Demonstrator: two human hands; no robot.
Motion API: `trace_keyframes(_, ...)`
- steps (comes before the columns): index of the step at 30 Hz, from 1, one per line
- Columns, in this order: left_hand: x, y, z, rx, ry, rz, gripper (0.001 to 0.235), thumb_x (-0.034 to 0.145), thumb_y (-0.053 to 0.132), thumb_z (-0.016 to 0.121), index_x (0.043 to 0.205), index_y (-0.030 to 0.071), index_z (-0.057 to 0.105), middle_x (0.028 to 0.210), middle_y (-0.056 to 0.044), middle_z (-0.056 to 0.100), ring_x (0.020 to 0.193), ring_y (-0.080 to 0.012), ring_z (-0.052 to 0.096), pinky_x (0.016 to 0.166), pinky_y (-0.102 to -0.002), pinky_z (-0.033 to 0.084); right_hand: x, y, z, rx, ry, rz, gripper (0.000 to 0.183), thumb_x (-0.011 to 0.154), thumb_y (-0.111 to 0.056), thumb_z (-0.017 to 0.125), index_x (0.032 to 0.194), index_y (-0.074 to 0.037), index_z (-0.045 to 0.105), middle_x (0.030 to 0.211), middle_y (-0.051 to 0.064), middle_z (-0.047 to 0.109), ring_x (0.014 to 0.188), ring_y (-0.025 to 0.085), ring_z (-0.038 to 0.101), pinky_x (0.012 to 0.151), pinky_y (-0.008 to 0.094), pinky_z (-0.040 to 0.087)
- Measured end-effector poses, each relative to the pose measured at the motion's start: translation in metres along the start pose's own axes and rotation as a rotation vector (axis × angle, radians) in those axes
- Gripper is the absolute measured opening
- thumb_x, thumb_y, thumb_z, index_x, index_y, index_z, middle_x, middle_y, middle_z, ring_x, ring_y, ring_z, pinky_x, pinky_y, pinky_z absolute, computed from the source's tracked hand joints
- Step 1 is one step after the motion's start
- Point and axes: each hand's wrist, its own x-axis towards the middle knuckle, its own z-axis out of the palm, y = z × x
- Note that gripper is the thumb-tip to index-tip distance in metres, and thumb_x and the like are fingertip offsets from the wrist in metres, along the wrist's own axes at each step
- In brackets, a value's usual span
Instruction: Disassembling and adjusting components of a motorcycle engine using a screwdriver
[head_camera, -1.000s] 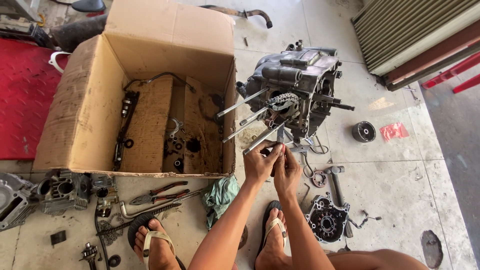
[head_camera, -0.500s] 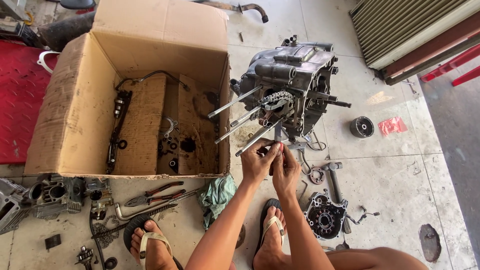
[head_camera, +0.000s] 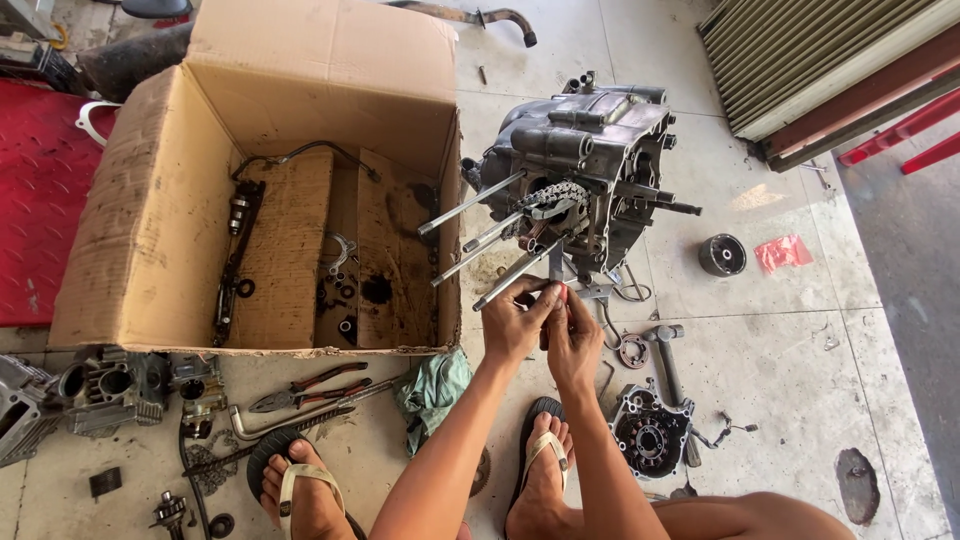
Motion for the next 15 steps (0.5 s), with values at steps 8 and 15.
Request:
trace_keyframes(8,-0.003,0.006,-0.005,-0.029,0.013,-0.051,0.022,0.081,0.021,0.088,0.091,0.003,0.081,0.086,-0.011,0.077,0.061,-0.0159,0.069,0.045,-0.024,0.055,0.000,0.001,-0.001,0.009,-0.010,-0.021,0.028,0.101,-0.022,0.062,0.124,-0.009,0.073,0.047,0.011,0.060,0.042,0.019,0.061,0.044,0.030,0.049)
trace_keyframes(15,0.002,0.003,-0.008,-0.039,0.025,-0.013,0.021,0.081,0.021,0.088,0.090,0.004,0.081,0.087,-0.009,0.077,0.061,-0.0149,0.070,0.046,-0.023,0.056,-0.001,-0.006,0.001,-0.025,0.015,-0.057,0.028,0.101,-0.023,0.063,0.122,-0.008,0.074,0.045,0.011,0.060,0.041,0.019,0.061,0.043,0.030,0.047)
